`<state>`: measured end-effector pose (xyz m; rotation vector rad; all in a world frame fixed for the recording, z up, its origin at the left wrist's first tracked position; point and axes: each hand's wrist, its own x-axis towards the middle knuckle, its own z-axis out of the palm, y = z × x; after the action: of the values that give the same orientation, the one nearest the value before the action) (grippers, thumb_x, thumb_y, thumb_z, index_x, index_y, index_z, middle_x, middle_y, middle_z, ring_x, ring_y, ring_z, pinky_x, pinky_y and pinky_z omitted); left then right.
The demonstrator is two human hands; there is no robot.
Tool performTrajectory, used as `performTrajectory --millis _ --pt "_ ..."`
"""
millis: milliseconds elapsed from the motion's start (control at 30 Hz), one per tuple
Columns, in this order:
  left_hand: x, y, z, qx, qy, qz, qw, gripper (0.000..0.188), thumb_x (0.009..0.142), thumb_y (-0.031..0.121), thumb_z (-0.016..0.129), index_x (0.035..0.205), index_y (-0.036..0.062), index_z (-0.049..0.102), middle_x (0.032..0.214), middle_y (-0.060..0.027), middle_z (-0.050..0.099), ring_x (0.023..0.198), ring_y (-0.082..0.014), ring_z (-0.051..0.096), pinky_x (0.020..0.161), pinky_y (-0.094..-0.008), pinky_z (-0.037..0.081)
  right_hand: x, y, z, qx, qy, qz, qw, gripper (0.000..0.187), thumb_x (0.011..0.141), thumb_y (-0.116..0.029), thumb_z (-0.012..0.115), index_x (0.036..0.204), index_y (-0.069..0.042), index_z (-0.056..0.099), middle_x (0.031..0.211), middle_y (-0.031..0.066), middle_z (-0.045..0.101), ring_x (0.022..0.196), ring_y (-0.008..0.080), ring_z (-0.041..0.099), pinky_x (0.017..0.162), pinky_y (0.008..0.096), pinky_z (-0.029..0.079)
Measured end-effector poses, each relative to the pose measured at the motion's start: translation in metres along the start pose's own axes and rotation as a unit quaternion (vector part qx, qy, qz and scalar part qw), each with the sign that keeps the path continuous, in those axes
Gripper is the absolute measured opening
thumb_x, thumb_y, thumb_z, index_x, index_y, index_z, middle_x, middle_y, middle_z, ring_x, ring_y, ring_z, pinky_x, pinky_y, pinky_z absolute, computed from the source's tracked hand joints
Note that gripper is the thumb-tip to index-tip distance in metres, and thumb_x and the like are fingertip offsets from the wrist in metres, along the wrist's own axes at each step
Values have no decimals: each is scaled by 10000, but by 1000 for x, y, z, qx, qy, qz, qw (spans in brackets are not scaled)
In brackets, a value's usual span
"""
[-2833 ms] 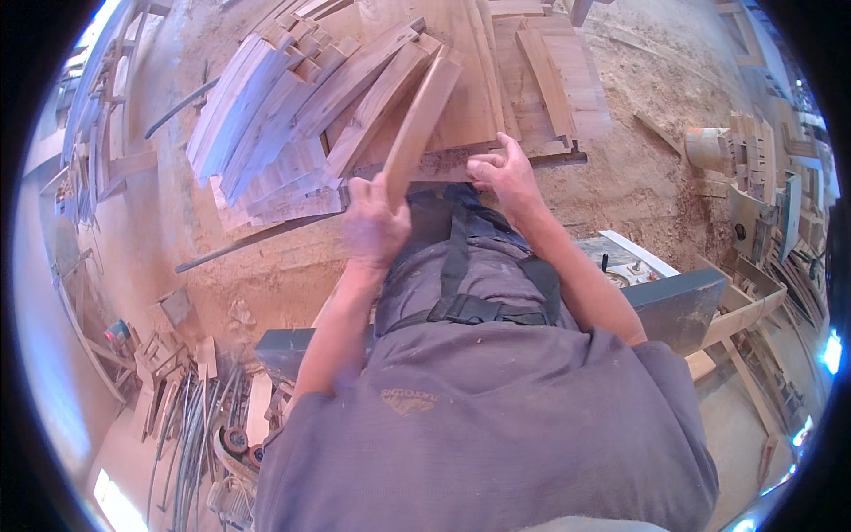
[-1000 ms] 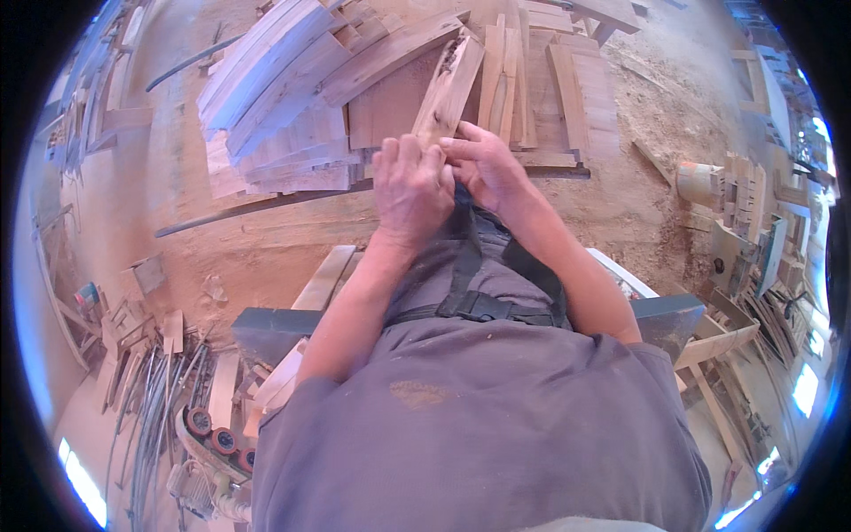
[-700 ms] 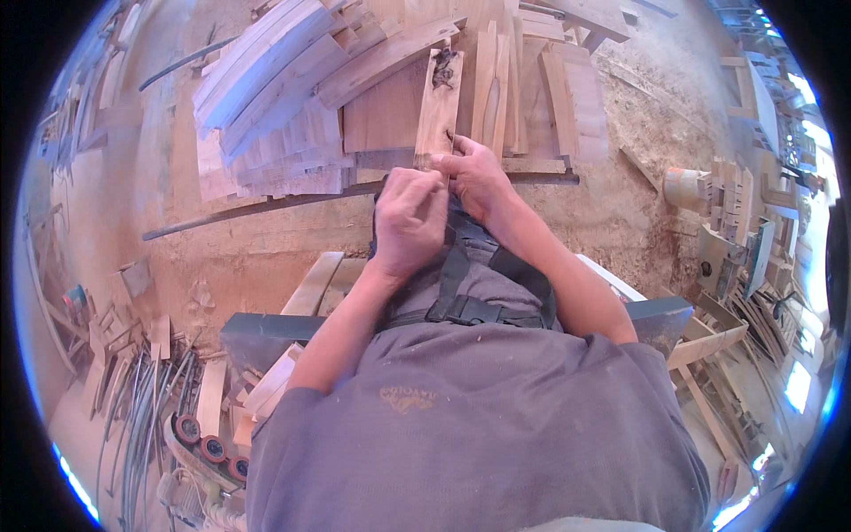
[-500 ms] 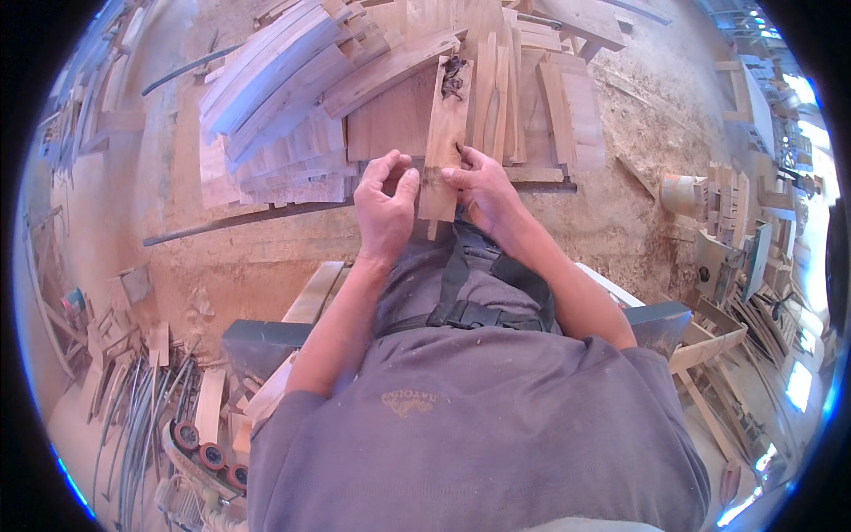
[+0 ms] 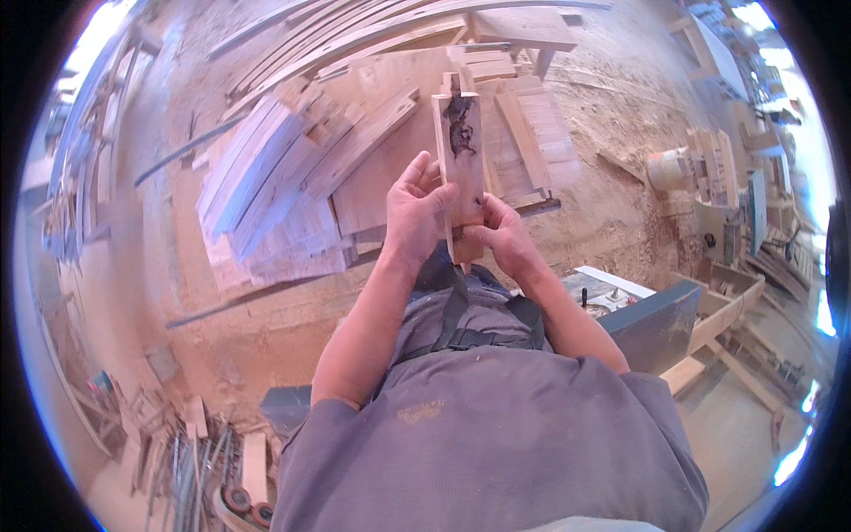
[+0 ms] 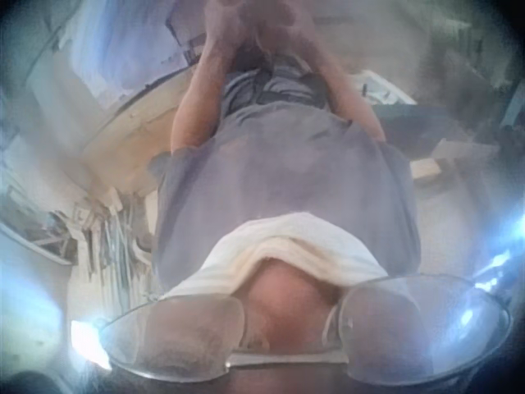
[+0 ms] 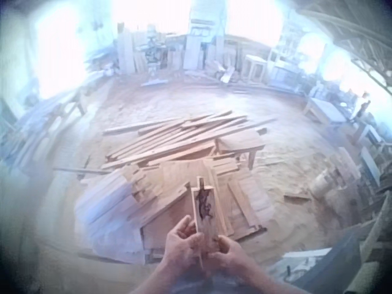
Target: The person shapes several small curved wooden components by feeding them through a rotating milling machine by hand and then organizes the finished pieces on a workbench.
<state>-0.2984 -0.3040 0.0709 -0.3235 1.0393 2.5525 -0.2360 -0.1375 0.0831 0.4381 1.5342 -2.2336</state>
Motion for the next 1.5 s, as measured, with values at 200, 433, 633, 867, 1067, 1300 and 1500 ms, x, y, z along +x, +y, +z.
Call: performTrajectory --millis 200,433,633,867,1067,1300,1500 --pt "20 -16 33 22 -67 -67 995 873 843 -201 656 1595 -124 220 1485 -236 560 1269 -281 629 1054 -381 538 -16 10 -30 30 86 -41 995 481 882 8 726 1338 14 574 1198 89 700 1008 175 713 838 346 622" --pt "29 -35 76 34 -210 -151 966 880 826 -173 684 1587 -125 244 1476 -248 565 1289 -312 619 1065 -402 522 -50 15 -51 83 192 -147 967 533 852 -21 778 1348 -3 583 1177 74 701 992 169 709 819 338 618" --pt "35 -65 71 421 -346 -87 834 633 936 53 673 1506 -89 438 1422 -197 617 1299 -319 612 1106 -420 480 -93 35 -72 212 259 -176 926 525 890 -57 777 1374 0 581 1126 68 709 904 175 707 761 333 619" --pt "39 -50 14 700 -483 214 479 499 839 15 621 1335 -14 578 1472 -238 508 1409 -470 421 1192 -537 359 -143 95 -99 447 265 -222 825 764 833 -263 860 1457 28 529 1270 179 690 1145 335 688 1024 462 546" --pt "47 -16 -8 783 -394 197 439 477 840 -9 588 1316 -36 610 1446 -246 539 1388 -447 451 1178 -512 374 -170 127 -130 480 218 -282 801 877 826 -314 864 1516 41 457 1282 199 675 1128 338 688 1001 458 549" --pt "16 -103 143 649 -406 18 643 409 977 61 658 1350 -97 606 1309 -208 691 1194 -312 673 1042 -386 517 -206 157 -164 470 160 -337 800 743 814 -275 880 1412 44 575 1242 183 701 1098 310 701 976 425 548" --pt "-57 -217 267 321 -578 -283 695 696 957 49 726 1548 -80 382 1476 -189 574 1355 -255 566 1132 -394 450 -257 160 -166 435 221 -368 792 595 777 -264 901 1236 55 697 1169 172 751 1063 289 727 984 414 549"
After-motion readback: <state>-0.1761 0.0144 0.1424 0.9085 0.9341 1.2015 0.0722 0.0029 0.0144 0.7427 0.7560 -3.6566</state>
